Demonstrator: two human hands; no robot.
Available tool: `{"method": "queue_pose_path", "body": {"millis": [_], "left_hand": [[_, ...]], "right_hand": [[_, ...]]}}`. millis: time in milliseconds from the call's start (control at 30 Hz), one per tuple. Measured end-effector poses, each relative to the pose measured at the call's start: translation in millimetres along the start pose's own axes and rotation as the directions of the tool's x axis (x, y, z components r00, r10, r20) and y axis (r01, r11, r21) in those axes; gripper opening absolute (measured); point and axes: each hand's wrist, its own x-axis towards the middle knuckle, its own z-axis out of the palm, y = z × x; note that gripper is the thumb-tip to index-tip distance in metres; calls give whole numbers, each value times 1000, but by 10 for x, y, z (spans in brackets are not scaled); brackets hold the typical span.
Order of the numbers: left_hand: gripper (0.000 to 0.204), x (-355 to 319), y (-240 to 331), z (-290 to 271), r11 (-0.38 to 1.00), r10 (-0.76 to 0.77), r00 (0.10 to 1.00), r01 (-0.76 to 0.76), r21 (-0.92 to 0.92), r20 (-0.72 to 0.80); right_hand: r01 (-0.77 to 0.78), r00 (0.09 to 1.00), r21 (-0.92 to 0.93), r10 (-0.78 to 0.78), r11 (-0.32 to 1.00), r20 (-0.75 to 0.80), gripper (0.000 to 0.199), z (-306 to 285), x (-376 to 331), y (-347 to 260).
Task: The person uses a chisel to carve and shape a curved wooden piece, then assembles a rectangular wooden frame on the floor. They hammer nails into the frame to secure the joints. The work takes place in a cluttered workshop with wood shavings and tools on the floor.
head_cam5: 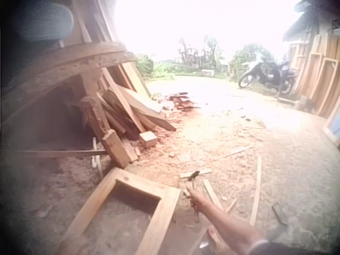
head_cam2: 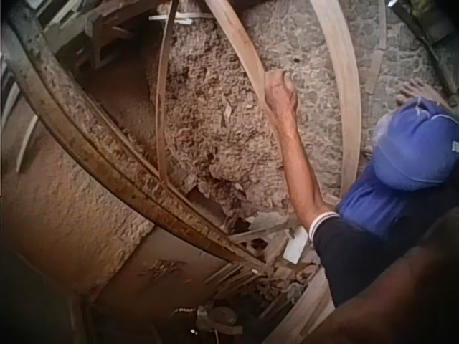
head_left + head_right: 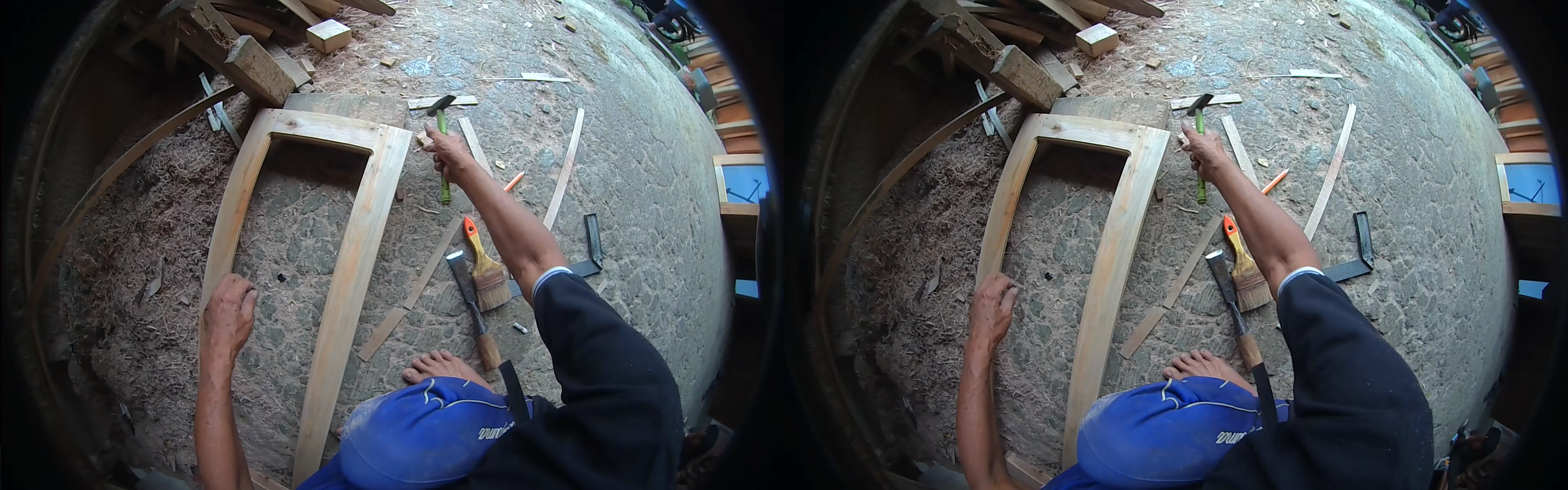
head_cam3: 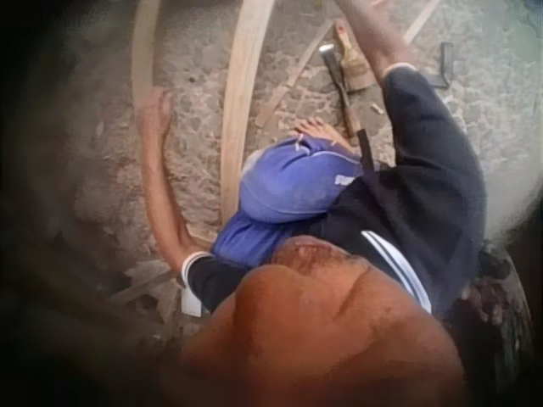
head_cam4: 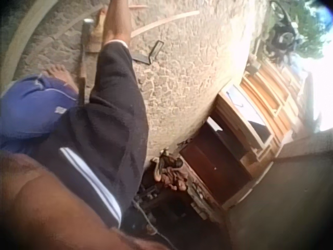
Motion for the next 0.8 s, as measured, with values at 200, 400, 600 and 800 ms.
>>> {"method": "queue_pose_path", "body": {"millis": [200,400,600,800], "left_hand": [[19,399,424,1059,902,-79,997,76,-424,11],[24,195,665,1767,690,-246,966,235,-684,83],[23,104,695,1880,707,-269,963,182,-683,-22],[23,131,825,1994,729,-355,932,228,-645,-72]], "right_hand": [[-49,999,5,48,999,17,31,495,-48,-31],[-136,984,67,127,988,123,26,304,-61,9],[-126,987,85,117,988,109,32,211,-60,117],[-108,992,64,104,992,66,28,175,-75,147]]}}
